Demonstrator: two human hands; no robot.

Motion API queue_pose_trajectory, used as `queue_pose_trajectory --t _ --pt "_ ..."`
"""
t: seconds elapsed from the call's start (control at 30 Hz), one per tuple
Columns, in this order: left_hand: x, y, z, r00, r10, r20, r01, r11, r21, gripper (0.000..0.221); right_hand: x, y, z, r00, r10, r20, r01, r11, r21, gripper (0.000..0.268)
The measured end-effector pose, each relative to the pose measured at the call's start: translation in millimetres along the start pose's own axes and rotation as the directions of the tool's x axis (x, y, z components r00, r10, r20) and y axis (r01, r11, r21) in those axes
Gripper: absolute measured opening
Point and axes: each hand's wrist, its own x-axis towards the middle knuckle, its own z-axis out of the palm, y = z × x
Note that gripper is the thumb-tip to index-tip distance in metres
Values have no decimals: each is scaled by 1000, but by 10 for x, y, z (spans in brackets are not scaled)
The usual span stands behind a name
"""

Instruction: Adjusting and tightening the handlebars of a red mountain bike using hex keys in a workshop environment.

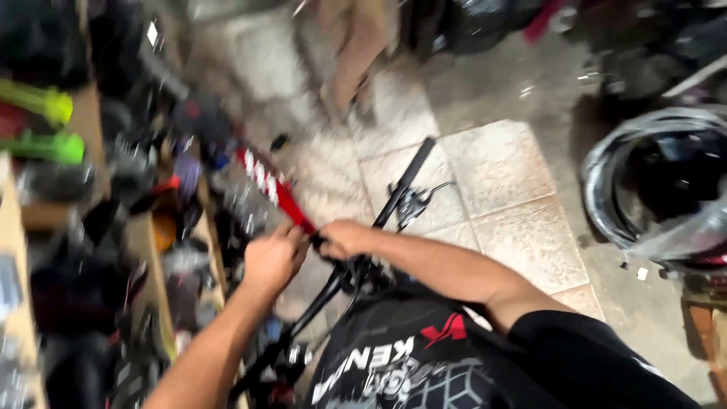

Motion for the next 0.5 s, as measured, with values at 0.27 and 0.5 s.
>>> queue_pose_trajectory --t 0.27,0.5 --pt "91 -220 118 990 -65 129 61 997 36 32 131 -660 -470 954 256 158 -258 966 -5 37" --pt "279 -103 -203 959 -45 279 16 994 104 20 174 -724 -496 906 371 202 -370 928 -41 28"
